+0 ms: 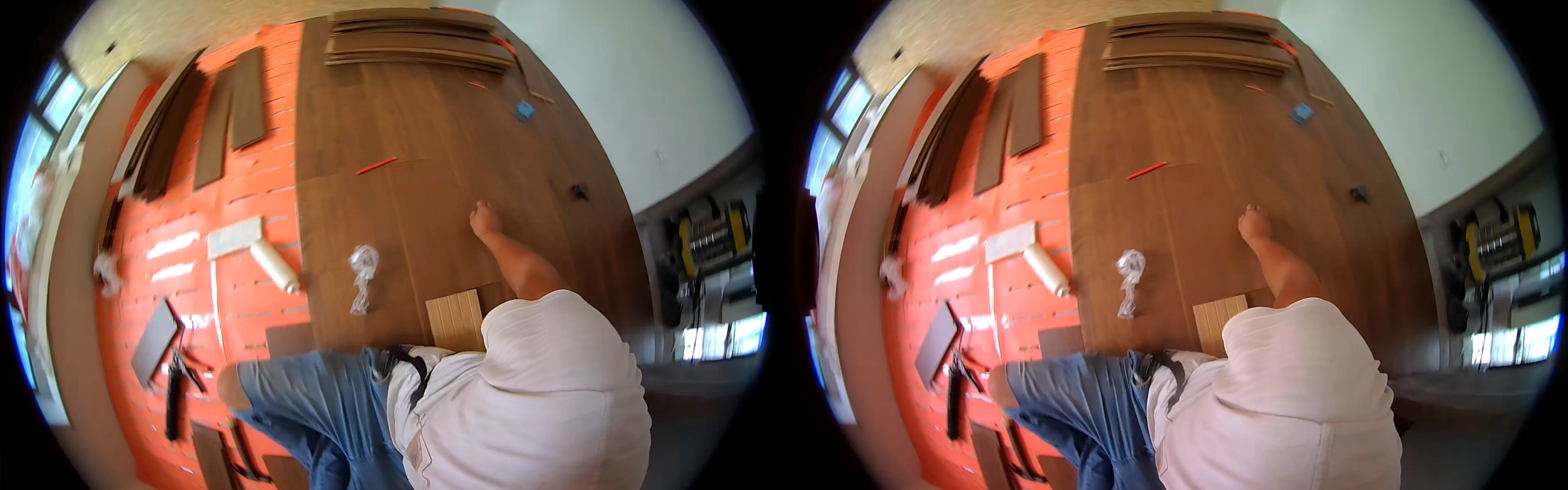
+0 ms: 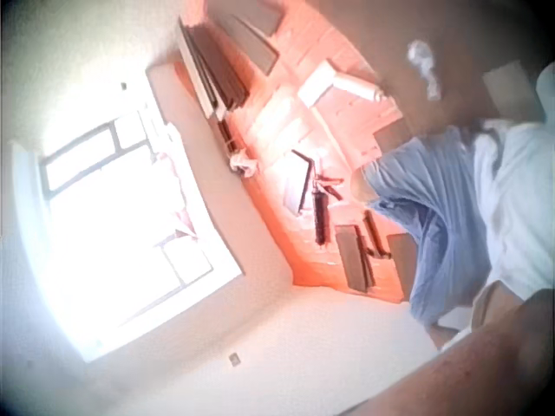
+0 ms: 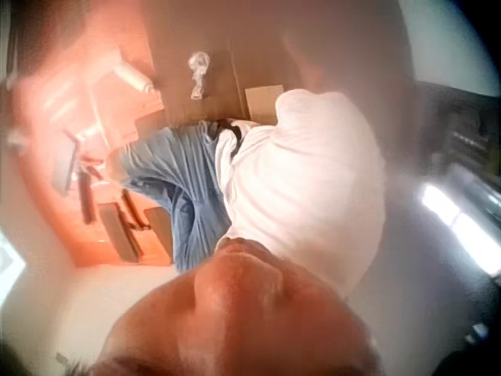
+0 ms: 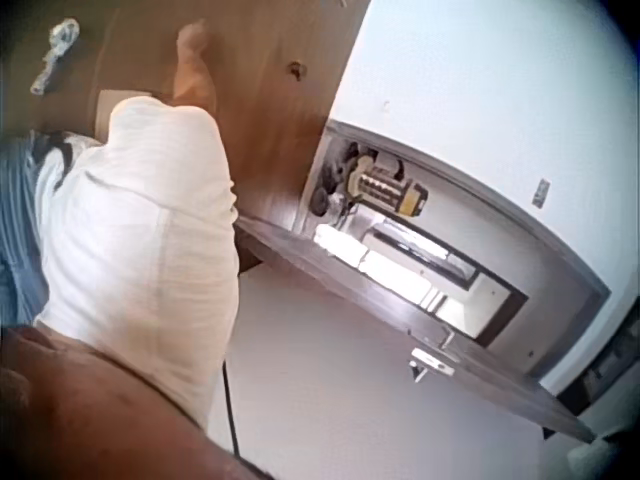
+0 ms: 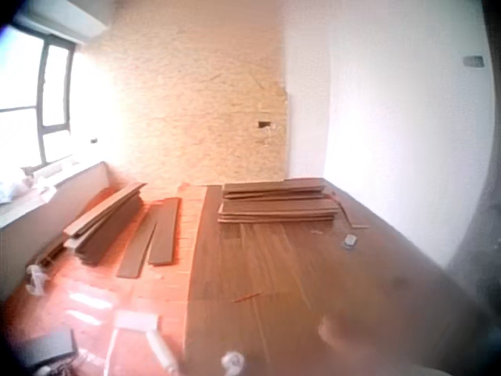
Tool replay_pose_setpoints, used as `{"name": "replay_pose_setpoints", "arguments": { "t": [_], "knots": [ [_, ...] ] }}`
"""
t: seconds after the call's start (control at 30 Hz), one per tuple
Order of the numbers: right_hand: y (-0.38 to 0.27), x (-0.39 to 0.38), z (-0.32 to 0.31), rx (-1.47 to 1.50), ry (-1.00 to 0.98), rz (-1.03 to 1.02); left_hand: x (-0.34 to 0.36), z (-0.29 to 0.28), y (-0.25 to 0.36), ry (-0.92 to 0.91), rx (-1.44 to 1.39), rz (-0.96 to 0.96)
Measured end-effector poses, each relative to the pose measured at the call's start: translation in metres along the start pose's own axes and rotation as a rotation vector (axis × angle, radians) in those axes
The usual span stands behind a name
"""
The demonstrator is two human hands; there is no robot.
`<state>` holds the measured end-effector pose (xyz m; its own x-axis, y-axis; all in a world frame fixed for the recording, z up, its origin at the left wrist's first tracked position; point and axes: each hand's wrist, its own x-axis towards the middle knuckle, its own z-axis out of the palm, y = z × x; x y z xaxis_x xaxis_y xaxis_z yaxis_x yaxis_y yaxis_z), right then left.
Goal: The person lays floor planks by applying adhesive to the subfloor with a caulk gun, positioning the planks, hammering them into place, wiping them with a cloth, and removing plastic wrapping from a new plank.
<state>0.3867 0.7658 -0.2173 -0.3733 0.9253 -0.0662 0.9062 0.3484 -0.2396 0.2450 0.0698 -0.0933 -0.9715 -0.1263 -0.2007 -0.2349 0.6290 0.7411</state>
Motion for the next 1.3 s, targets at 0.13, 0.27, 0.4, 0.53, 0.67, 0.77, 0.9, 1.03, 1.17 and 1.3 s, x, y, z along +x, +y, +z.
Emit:
{"name": "replay_pose_setpoints", "arguments": {
  "t": [0.13,0.27,0.4,0.53,0.67,0.77,0.9,1.03,1.17,1.3],
  "knots": [
    [0.080,0.005,0.022,-0.078,0.052,0.159,0.048,0.019,0.047,-0.155,0.080,0.049],
    [0.094,0.038,0.046,-0.045,0.255,0.054,0.095,0.014,0.081,-0.213,0.154,0.022],
    [0.113,0.133,0.045,-0.066,0.429,0.016,0.131,0.007,0.105,-0.269,0.233,-0.071],
    [0.104,0.232,0.029,-0.004,0.517,0.053,0.141,-0.030,0.120,-0.262,0.317,-0.220],
    [0.134,0.328,0.000,-0.049,0.586,0.127,0.147,-0.071,0.128,-0.299,0.408,-0.400],
    [0.141,0.386,-0.008,-0.067,0.595,0.141,0.135,-0.111,0.143,-0.279,0.480,-0.518],
    [0.145,0.448,-0.010,-0.166,0.539,0.177,0.108,-0.156,0.159,-0.244,0.533,-0.653],
    [0.185,0.475,-0.010,-0.252,0.648,0.162,0.094,-0.182,0.162,-0.239,0.540,-0.711],
    [0.161,0.446,-0.032,-0.243,0.495,0.210,0.048,-0.206,0.143,-0.216,0.488,-0.763],
    [0.124,0.406,-0.032,-0.249,0.732,0.199,0.000,-0.235,0.118,-0.226,0.445,-0.841]
  ]
}}
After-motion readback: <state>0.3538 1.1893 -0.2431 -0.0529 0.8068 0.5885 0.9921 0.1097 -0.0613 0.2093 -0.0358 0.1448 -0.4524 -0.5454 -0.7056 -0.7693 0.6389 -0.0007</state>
